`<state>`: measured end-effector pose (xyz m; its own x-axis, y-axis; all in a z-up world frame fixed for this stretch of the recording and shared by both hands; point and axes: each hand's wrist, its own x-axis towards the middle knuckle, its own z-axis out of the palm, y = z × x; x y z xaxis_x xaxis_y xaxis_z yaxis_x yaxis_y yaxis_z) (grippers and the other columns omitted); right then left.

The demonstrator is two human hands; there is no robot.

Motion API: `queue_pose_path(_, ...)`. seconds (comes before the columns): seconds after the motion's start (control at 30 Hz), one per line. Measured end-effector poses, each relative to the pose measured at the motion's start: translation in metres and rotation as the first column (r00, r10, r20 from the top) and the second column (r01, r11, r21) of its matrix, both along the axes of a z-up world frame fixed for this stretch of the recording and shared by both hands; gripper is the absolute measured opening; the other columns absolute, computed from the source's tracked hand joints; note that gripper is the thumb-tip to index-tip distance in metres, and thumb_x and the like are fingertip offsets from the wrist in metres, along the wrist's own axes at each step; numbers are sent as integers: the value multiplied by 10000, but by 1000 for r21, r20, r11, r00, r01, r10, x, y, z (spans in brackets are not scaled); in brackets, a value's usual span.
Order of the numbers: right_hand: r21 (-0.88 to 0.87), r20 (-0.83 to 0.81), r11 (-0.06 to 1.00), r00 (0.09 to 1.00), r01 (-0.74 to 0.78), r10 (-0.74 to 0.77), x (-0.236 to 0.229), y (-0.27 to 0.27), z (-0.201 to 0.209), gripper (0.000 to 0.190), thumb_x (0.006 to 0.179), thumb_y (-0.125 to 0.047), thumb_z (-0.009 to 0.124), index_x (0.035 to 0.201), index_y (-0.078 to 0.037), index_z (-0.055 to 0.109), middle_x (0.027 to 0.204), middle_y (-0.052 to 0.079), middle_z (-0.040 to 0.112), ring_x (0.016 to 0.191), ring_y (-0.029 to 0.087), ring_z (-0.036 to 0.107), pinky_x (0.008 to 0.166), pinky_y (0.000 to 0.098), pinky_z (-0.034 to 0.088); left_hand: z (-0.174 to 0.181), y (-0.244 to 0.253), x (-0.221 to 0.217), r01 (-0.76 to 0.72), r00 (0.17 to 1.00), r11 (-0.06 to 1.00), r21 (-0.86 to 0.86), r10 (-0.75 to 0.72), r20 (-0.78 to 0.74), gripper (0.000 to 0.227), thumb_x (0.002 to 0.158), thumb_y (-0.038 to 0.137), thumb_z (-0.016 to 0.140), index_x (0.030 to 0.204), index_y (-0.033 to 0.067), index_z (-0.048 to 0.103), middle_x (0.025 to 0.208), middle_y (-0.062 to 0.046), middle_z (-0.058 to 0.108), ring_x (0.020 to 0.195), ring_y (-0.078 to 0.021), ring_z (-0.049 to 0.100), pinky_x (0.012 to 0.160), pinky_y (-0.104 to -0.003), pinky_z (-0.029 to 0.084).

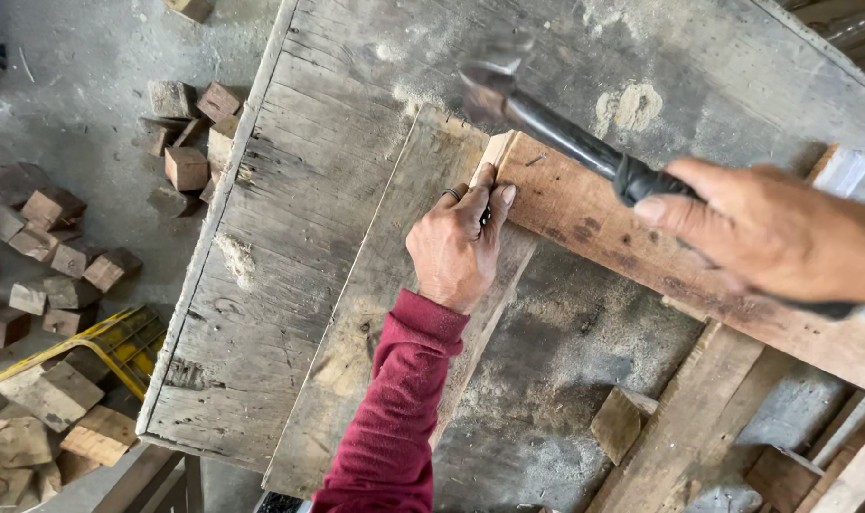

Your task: The person assembles a wooden pallet by nailing a cross plank to the base structure. They position the plank, select nails from a container, and use a hammer to drive the nails into the wood, securing the pieces together.

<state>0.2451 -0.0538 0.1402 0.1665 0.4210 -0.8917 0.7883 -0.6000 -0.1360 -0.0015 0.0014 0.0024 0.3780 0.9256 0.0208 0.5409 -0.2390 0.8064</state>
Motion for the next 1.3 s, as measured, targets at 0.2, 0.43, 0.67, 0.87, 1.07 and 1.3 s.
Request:
queue_pose_path(0.2,-171,105,984,992,-57,76,-9,41,28,444,1043,-575,439,1105,-167,602,679,81,531,468,217,589,457,384,581,3,0,-2,-6,999,1000,-4,6,35,338,1018,362,670,1221,107,759,775,-75,696,577,-221,658,527,-379,509)
queue_pose_path(0.43,-125,112,991,991,-55,69,-17,44,32,372,1031,-511,440,1167,-208,609,650,62,527,436,183,600,413,348,584,2,0,-2,-16,999,1000,8,15,47,339,1011,363,681,1215,105,762,772,-73,688,604,-225,661,544,-376,504)
queue_pose_path(0.67,-159,107,987,994,23,-6,8,14,15,441,1011,-538,437,1127,-147,606,661,87,539,478,209,597,472,363,560,-15,-3,-4,16,998,999,-36,-14,56,376,1020,408,670,1229,108,759,722,-16,692,485,-112,547,454,-312,449)
queue_pose_path(0.87,358,-419,778,833,516,-360,-32,-81,-19,426,950,-491,439,1055,-93,547,606,29,582,399,139,563,366,335,513,-26,11,-4,48,998,943,-329,-32,54,502,931,472,637,1300,137,698,562,29,656,336,-73,363,306,-288,322)
queue_pose_path(1.07,572,-591,421,709,704,-384,-127,-191,-84,371,1020,-451,499,1069,-83,517,635,-32,601,409,55,559,366,263,485,-33,14,-8,112,994,984,-141,-109,32,549,967,597,636,1287,168,757,476,3,535,395,-69,332,381,-313,307)
queue_pose_path(1.3,415,-496,489,642,767,-584,-144,-202,-124,298,1015,-321,538,1145,-59,478,619,-14,537,410,84,542,340,265,494,-42,27,-12,116,978,979,-169,-142,-151,554,969,635,590,1172,159,786,506,31,600,362,-49,454,367,-315,405)
